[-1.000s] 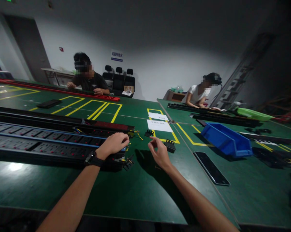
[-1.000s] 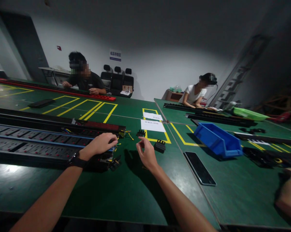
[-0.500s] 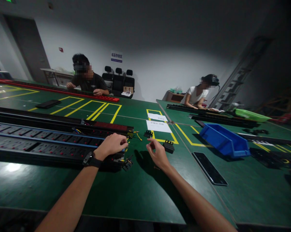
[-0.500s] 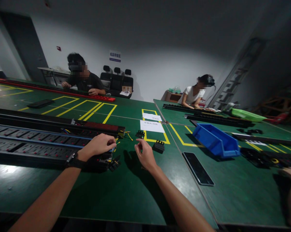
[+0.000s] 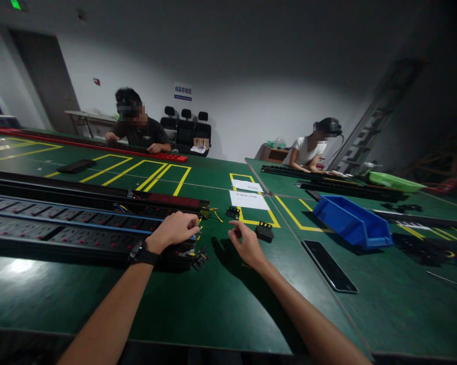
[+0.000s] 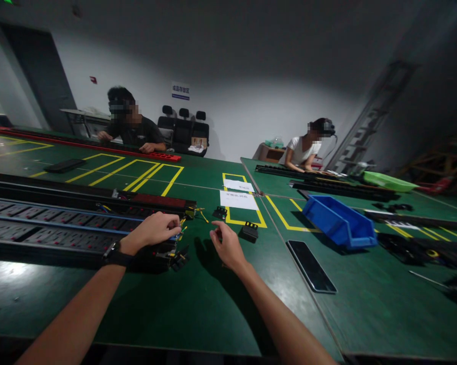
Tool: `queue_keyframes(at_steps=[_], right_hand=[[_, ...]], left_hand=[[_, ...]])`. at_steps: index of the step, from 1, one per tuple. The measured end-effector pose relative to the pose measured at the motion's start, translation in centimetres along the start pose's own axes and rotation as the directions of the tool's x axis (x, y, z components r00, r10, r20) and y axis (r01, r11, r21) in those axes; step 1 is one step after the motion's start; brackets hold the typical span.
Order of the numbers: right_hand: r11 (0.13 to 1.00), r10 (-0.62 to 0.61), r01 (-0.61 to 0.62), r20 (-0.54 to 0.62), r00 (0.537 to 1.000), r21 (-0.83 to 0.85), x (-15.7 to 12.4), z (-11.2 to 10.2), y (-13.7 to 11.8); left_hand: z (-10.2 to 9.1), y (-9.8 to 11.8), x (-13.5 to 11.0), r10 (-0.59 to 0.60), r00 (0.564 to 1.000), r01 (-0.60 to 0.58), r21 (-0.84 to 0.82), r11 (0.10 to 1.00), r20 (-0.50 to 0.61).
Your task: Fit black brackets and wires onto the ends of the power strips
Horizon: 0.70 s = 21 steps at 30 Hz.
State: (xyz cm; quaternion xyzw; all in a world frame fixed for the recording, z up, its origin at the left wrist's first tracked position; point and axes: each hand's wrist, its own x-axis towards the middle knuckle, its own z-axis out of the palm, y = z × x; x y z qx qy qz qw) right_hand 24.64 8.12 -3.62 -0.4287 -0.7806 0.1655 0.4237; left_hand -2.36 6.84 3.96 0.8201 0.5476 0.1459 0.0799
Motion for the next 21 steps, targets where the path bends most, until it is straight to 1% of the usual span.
queue_keyframes(at_steps=[5,8,10,13,15,17,19,21], right_hand=[[0.999,0.0,0.0,0.003,1.0,-0.04,0.2,-0.3,0.1],[0.995,0.005,-0.009,-0.039,0.999,-0.1,0.5,-1.1,0.4],[0.988,0.037,-0.05,-0.091,0.995,-0.143,0.9,-1.9,0.8],[0.958,0.117,-0.156,-0.169,0.979,-0.239,1.3,-3.5,1.4],[0.91,0.179,-0.242,-0.207,0.962,-0.337,1.6,-4.8,1.8],[0.838,0.254,-0.341,-0.247,0.935,-0.427,1.8,-6.2,2.4],[0.754,0.345,-0.443,-0.282,0.895,-0.485,1.9,-7.6,3.0],[0.676,0.43,-0.519,-0.292,0.855,-0.523,1.8,-8.8,4.0]], left_hand=[[0.4,0.9,-0.1,0.025,1.0,-0.025,0.048,0.999,0.0],[0.6,1.1,-0.1,0.024,1.0,-0.024,0.042,0.999,0.011],[0.7,1.1,-0.1,0.032,0.999,-0.032,0.029,0.999,0.021],[0.8,0.9,0.0,0.045,0.999,-0.046,0.03,0.999,0.021],[0.8,0.9,-0.1,0.047,0.999,-0.048,0.038,0.998,0.014],[0.8,1.0,-0.1,0.049,0.999,-0.049,0.047,0.998,0.003],[0.8,1.1,-0.1,0.049,0.999,-0.048,0.05,0.998,-0.007],[0.8,1.1,-0.1,0.045,0.999,-0.045,0.038,0.998,-0.013]])
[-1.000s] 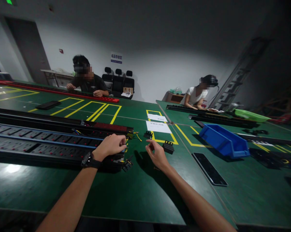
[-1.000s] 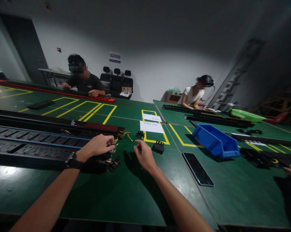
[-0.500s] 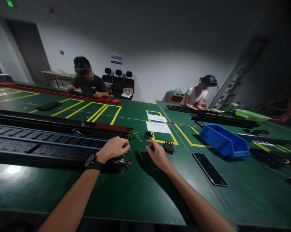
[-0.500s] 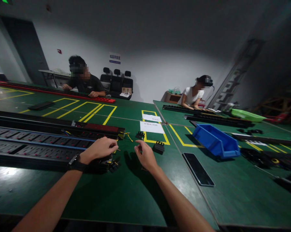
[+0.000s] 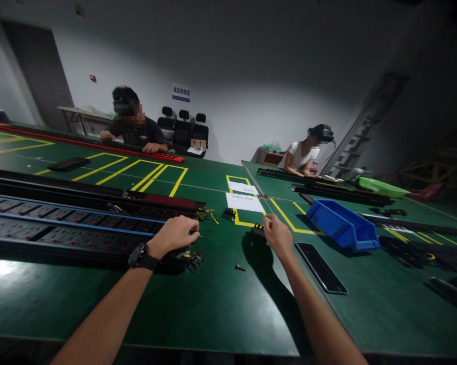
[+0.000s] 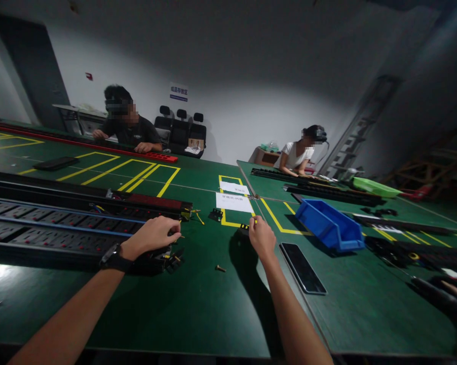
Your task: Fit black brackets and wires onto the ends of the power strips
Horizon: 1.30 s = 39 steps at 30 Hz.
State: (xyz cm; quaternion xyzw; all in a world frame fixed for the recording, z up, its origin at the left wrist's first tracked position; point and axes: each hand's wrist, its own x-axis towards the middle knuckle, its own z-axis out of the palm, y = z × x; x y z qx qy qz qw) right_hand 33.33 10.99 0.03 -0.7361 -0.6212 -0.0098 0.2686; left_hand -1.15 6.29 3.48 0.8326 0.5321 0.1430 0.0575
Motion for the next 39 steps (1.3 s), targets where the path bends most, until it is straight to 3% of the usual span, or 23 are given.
queue_keyframes(at_steps=[3,8,13,21,39], right_hand=[[0.997,0.038,-0.032,0.076,0.996,-0.073,0.9,0.0,1.9],[0.987,-0.111,0.128,0.161,0.981,-0.093,1.5,1.0,3.4],[0.957,-0.247,0.278,0.264,0.932,-0.085,1.2,0.6,2.3],[0.946,-0.198,0.278,0.381,0.903,-0.167,-0.2,-1.0,0.9],[0.937,-0.3,0.342,0.336,0.893,-0.073,-0.3,-0.6,1.2]], left_hand=[[0.1,0.0,0.0,-0.008,1.0,0.008,-0.031,0.999,-0.011],[0.5,-0.2,0.0,-0.006,0.999,0.005,-0.023,1.0,-0.034],[0.6,-0.1,0.0,0.01,0.999,-0.009,0.028,1.0,-0.044],[0.3,0.3,-0.2,0.018,0.999,-0.015,0.059,0.998,-0.042],[0.6,0.0,-0.2,0.034,0.998,-0.032,0.043,0.999,-0.05]])
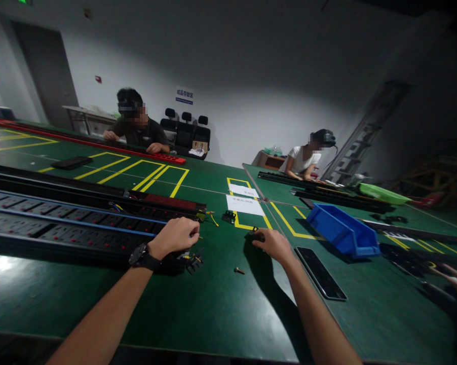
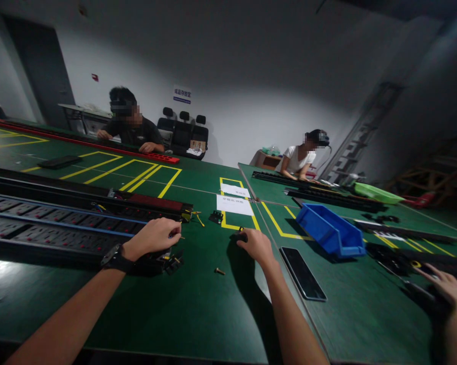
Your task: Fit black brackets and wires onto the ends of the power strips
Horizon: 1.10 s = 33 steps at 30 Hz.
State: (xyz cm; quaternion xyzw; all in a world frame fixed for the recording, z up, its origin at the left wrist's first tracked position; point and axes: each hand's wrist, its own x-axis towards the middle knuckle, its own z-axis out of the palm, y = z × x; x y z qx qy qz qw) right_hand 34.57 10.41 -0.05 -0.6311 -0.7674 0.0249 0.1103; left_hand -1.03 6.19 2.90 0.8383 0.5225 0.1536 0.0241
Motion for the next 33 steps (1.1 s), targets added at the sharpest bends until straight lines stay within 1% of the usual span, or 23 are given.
queue_keyframes(at_steps=[6,9,10,12,14,15,17,19,21,22,24,26,28,30,33], right_hand=[[0.997,-0.037,0.033,0.054,0.998,0.067,0.2,-0.4,0.5],[0.999,-0.02,0.019,0.015,1.0,0.028,0.3,-0.6,0.6],[1.0,0.0,0.001,-0.02,1.0,0.01,0.3,-0.6,0.7],[0.999,0.051,-0.052,-0.126,0.991,-0.003,0.4,-0.5,0.8],[0.996,0.085,-0.081,-0.256,0.963,0.029,0.6,-0.4,0.8],[0.996,0.087,-0.07,-0.317,0.944,0.062,0.7,-0.3,0.7],[0.988,0.062,0.004,-0.409,0.911,0.157,0.9,-0.2,0.1],[0.959,0.032,0.103,-0.462,0.886,0.264,1.1,0.0,-1.2],[0.921,0.016,0.173,-0.478,0.878,0.348,1.2,0.3,-3.4],[0.905,0.005,0.195,-0.468,0.884,0.378,1.2,0.6,-4.7],[0.885,-0.009,0.208,-0.429,0.903,0.417,1.0,1.2,-7.6],[0.884,-0.072,0.221,-0.349,0.934,0.411,0.7,2.0,-10.5],[0.894,-0.131,0.235,-0.278,0.952,0.382,0.3,2.7,-12.9],[0.897,-0.158,0.248,-0.258,0.953,0.366,-0.1,3.3,-14.6],[0.85,-0.174,0.27,-0.244,0.954,0.451,-0.6,3.9,-15.8]], left_hand=[[0.1,0.0,0.0,-0.003,1.0,0.003,-0.012,1.0,-0.007],[0.1,0.0,0.0,-0.005,1.0,0.004,-0.024,1.0,-0.012],[0.1,0.0,0.0,-0.004,1.0,0.004,-0.029,1.0,-0.011],[0.0,-0.1,0.0,-0.006,1.0,0.006,-0.04,0.999,-0.006],[0.0,-0.1,0.1,-0.01,1.0,0.01,-0.047,0.999,-0.004],[0.0,-0.1,0.1,-0.013,1.0,0.012,-0.051,0.999,-0.004],[0.1,-0.2,0.2,-0.014,1.0,0.013,-0.06,0.998,-0.006],[0.1,-0.3,0.2,-0.015,1.0,0.015,-0.07,0.997,-0.003],[0.1,-0.4,0.2,-0.022,1.0,0.022,-0.077,0.997,0.001],[0.1,-0.4,0.2,-0.027,1.0,0.027,-0.08,0.996,0.003],[0.0,-0.3,0.2,-0.032,0.999,0.032,-0.081,0.996,0.003],[-0.1,-0.2,0.1,-0.036,0.999,0.036,-0.078,0.996,0.002],[-0.1,-0.1,0.0,-0.044,0.999,0.044,-0.073,0.996,0.003],[-0.2,0.0,0.0,-0.052,0.999,0.053,-0.065,0.997,0.008],[-0.1,0.0,0.0,-0.053,0.999,0.054,-0.053,0.997,0.006]])
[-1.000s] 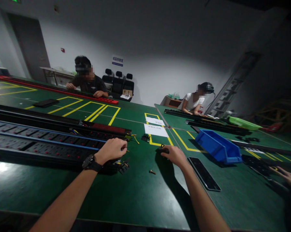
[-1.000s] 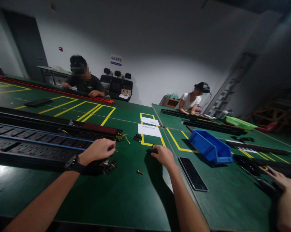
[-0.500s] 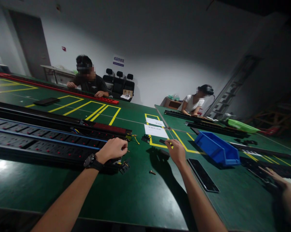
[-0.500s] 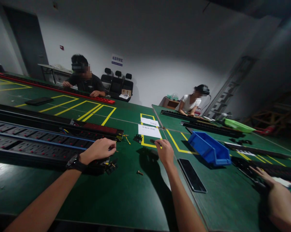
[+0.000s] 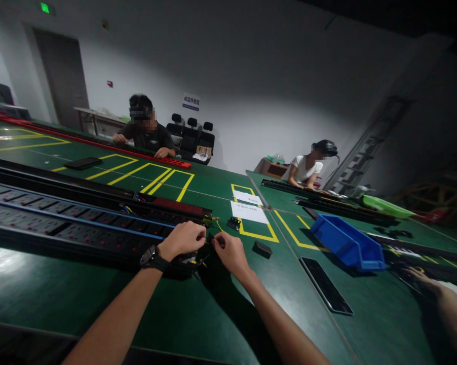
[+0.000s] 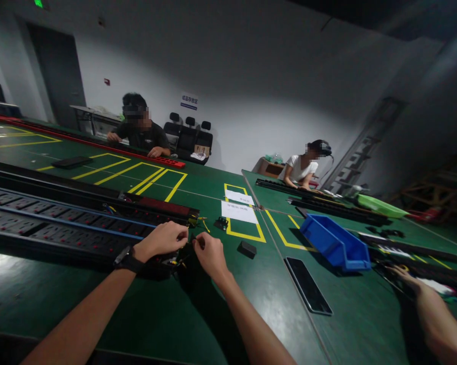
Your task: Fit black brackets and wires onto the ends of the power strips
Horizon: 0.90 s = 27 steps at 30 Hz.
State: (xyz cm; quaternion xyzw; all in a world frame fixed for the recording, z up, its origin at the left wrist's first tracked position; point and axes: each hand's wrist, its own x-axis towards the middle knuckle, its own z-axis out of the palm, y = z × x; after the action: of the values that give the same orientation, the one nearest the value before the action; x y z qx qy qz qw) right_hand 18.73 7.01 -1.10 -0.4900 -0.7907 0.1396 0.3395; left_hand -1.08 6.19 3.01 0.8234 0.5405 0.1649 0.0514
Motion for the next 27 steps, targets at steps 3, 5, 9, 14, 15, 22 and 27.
queue_keyframes(at_steps=[3,5,9,14,15,22,27], right_hand=[[0.989,0.011,-0.014,0.025,1.0,0.146,-0.4,0.3,-0.3],[0.976,0.025,-0.032,0.037,0.999,0.213,-0.6,0.4,-0.3],[0.92,0.095,-0.115,0.072,0.993,0.375,-0.7,1.2,0.0],[0.805,0.17,-0.232,0.162,0.972,0.546,-0.8,2.2,0.9],[0.785,0.178,-0.253,0.184,0.967,0.565,-0.8,2.3,0.9],[0.59,0.178,-0.379,0.343,0.923,0.713,-1.1,1.8,-0.2],[0.523,0.162,-0.413,0.389,0.907,0.746,-1.4,1.6,-0.2]], left_hand=[[0.1,-0.1,0.0,0.0,1.0,0.0,-0.004,1.0,-0.003],[0.2,-0.2,0.1,-0.004,1.0,0.004,-0.011,1.0,0.002],[0.2,-0.2,0.1,-0.013,1.0,0.013,-0.015,1.0,0.006],[0.1,0.0,0.1,-0.006,1.0,0.006,0.002,1.0,0.002],[0.0,0.1,0.0,-0.008,1.0,0.008,0.005,1.0,0.001],[-0.1,0.5,0.0,-0.066,0.998,0.066,0.006,0.998,-0.003],[0.4,0.4,0.0,-0.103,0.994,0.105,0.07,0.992,-0.029]])
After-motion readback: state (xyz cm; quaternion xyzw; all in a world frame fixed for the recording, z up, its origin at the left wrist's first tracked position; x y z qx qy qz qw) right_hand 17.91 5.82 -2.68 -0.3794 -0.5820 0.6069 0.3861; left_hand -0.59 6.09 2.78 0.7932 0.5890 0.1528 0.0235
